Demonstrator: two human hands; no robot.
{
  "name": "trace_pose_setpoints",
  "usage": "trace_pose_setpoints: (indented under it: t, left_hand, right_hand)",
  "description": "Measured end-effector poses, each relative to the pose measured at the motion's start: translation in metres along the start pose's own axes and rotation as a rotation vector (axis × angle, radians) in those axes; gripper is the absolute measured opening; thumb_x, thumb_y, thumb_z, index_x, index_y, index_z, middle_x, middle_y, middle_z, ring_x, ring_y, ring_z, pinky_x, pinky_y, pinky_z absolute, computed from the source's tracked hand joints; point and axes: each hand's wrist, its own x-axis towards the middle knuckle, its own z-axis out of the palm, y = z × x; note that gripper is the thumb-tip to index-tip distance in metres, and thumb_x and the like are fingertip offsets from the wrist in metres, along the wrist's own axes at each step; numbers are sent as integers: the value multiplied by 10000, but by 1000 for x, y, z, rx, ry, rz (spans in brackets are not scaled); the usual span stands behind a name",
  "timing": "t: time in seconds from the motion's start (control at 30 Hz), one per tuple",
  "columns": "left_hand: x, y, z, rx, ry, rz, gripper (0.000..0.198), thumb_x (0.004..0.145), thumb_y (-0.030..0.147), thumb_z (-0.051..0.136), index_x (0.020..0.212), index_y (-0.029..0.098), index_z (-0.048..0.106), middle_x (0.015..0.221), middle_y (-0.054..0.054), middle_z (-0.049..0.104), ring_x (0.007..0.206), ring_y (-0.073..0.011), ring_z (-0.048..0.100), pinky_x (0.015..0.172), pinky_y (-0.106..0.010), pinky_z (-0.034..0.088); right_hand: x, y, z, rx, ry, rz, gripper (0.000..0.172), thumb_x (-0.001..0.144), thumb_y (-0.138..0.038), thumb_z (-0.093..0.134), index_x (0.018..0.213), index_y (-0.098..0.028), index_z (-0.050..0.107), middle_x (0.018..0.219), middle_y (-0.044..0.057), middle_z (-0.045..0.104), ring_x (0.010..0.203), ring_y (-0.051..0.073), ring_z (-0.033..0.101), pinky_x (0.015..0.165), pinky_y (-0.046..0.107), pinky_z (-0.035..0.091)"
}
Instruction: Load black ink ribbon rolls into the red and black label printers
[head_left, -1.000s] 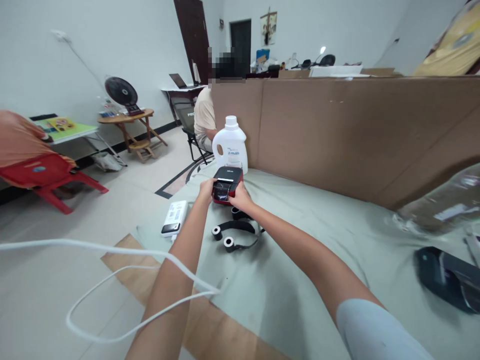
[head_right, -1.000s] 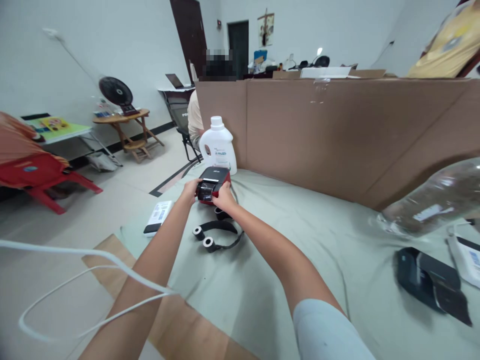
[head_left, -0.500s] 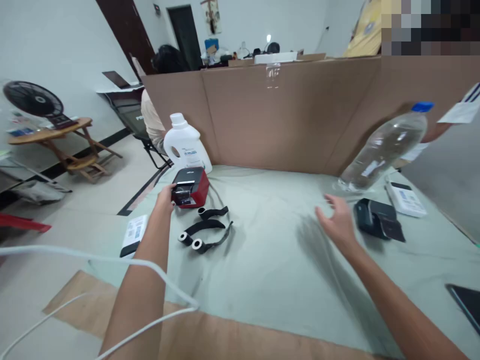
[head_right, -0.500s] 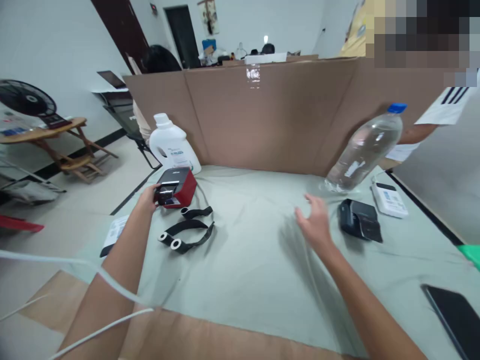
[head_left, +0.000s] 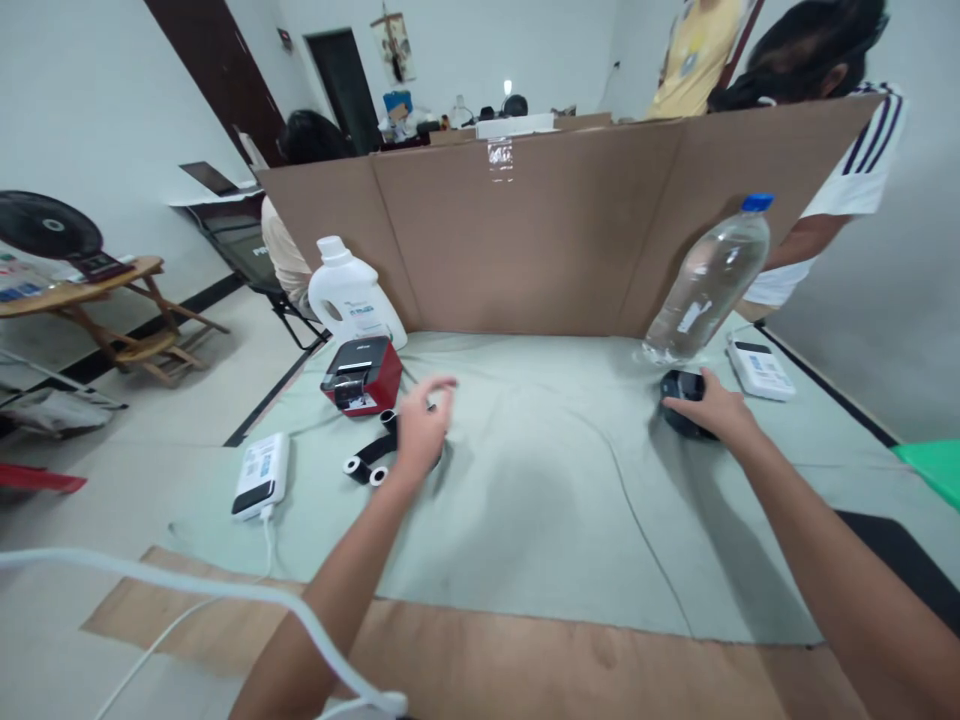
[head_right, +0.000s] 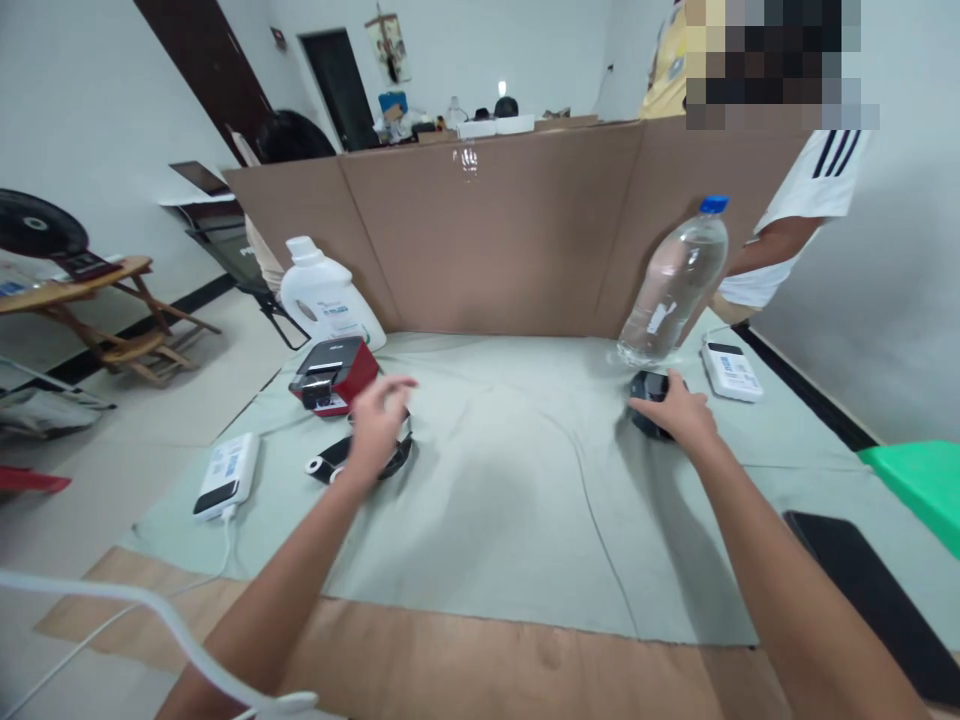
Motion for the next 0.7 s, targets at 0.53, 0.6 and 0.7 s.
trace_pose_setpoints:
  t: [0.53, 0.6, 0.7]
  left_hand:
    - [-116, -2, 69, 423, -800, 394, 647, 1011, 548, 401, 1581, 246, 343, 1666, -85, 312, 1554, -310, 243, 1241, -598, 208]
    - [-116, 1, 66, 370, -775, 383, 608, 986, 510, 481, 1528, 238, 437, 1628, -89, 391, 1527, -302, 309, 1237, -566, 249]
    - [-110, 6, 60, 258, -721, 328, 424, 969, 396, 533, 1355, 243, 617, 1448, -76, 609, 1369, -257, 529, 1170, -452, 387]
  right_hand:
    - [-128, -204, 81, -12, -185, -245, 874, 752, -481, 709, 1538, -227, 423, 1227, 261, 537, 1061, 456, 618, 848, 537, 472]
    - [-133, -205, 85, -5, -167, -237, 901, 743, -478, 724, 1548, -213, 418, 1240, 277, 531, 1081, 473, 606, 860, 564, 467]
    - [-127, -197, 85, 32, -163, -238, 947, 738, -576, 727, 1553, -204, 422, 1244, 292, 554, 1082, 492, 609, 882, 606, 458]
